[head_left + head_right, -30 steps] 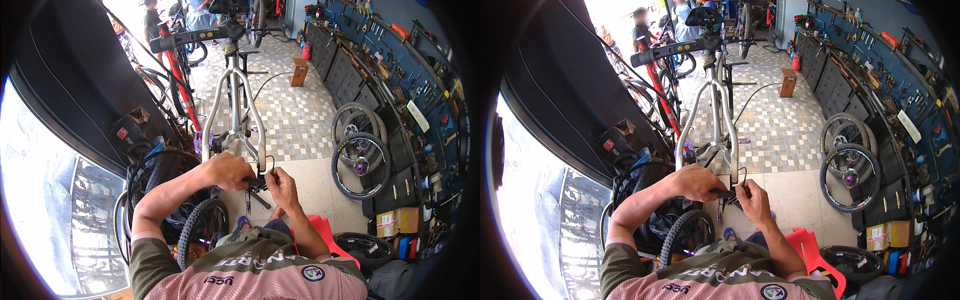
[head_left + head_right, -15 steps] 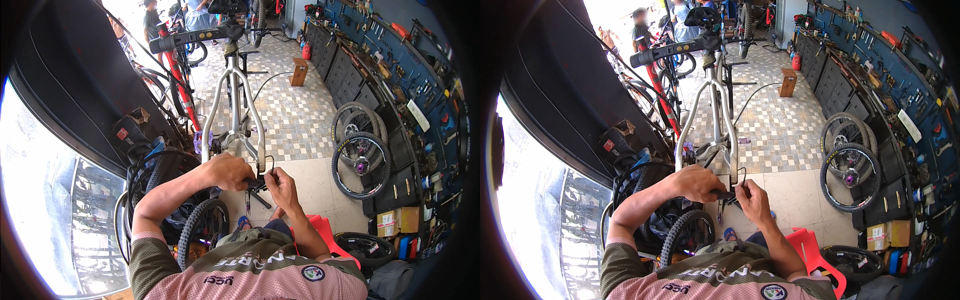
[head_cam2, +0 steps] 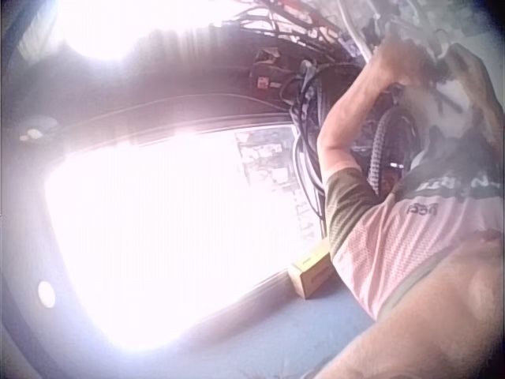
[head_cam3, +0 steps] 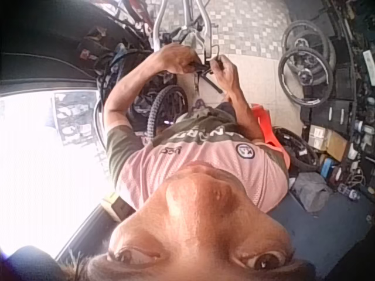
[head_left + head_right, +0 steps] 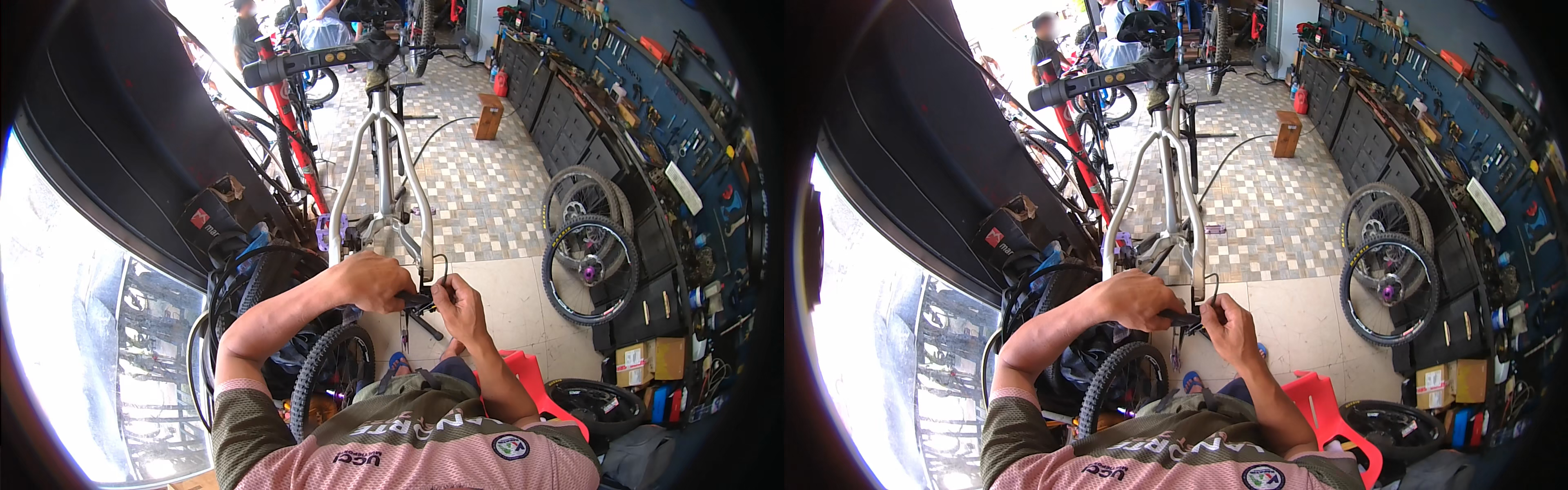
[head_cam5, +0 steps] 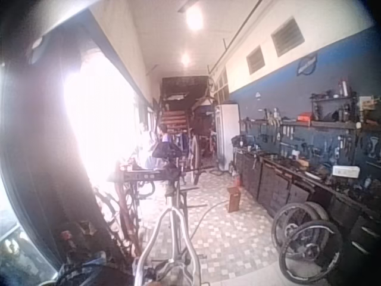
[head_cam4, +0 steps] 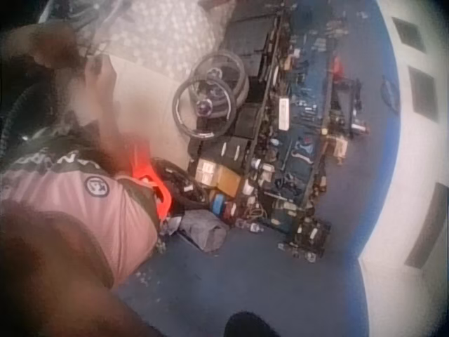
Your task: The person adjusts and cleans the rear derailleur of a bicycle mounted on a repair stand. They use a screwdriver to tighten bolts, wipe the derailleur with a cloth, and manipulate the cable and housing. The person also briefly handles a bicycle wheel on the floor.
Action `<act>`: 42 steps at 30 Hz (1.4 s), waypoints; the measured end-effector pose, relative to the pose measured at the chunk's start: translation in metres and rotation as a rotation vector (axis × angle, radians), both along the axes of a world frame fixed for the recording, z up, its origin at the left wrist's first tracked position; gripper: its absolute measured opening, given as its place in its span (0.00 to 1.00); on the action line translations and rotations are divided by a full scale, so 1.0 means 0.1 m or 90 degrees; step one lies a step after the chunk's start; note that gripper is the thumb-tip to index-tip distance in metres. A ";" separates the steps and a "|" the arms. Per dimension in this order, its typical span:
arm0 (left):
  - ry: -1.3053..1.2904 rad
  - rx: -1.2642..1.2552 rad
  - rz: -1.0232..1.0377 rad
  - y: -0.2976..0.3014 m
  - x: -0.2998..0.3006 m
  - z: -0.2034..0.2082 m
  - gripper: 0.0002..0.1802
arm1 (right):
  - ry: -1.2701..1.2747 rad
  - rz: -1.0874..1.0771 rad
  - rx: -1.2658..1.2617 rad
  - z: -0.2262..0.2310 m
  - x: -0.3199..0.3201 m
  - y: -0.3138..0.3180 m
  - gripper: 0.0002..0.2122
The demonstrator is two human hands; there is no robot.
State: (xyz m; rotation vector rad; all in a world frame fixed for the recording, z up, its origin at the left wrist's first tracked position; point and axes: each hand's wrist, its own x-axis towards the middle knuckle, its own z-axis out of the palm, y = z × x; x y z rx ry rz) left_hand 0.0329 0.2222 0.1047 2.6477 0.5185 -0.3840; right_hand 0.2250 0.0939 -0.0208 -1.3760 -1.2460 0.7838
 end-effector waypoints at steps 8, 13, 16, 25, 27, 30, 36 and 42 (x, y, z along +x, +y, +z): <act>-0.001 -0.007 0.000 0.00 0.00 -0.01 0.15 | 0.001 -0.003 0.000 -0.03 0.01 0.00 0.14; 0.021 0.000 -0.005 0.03 0.02 -0.02 0.19 | -0.007 -0.008 -0.006 -0.03 0.01 0.01 0.14; 0.034 -0.011 -0.008 0.00 0.04 0.05 0.19 | 0.000 -0.002 -0.015 -0.02 0.01 0.00 0.14; -0.008 -0.018 0.002 0.00 -0.01 -0.05 0.14 | 0.013 -0.001 0.007 -0.03 -0.01 0.02 0.15; -0.022 -0.027 -0.001 -0.02 -0.01 -0.03 0.14 | 0.009 -0.002 -0.004 -0.09 0.00 0.02 0.14; -0.012 -0.029 -0.008 -0.03 -0.03 -0.04 0.13 | 0.021 -0.001 -0.010 -0.09 -0.01 0.01 0.13; 0.014 0.014 -0.072 -0.02 0.05 -0.03 0.13 | 0.034 0.009 -0.017 -0.10 0.02 0.00 0.13; 0.035 0.065 -0.128 0.01 0.14 0.00 0.11 | 0.000 0.024 -0.023 -0.15 0.08 0.01 0.15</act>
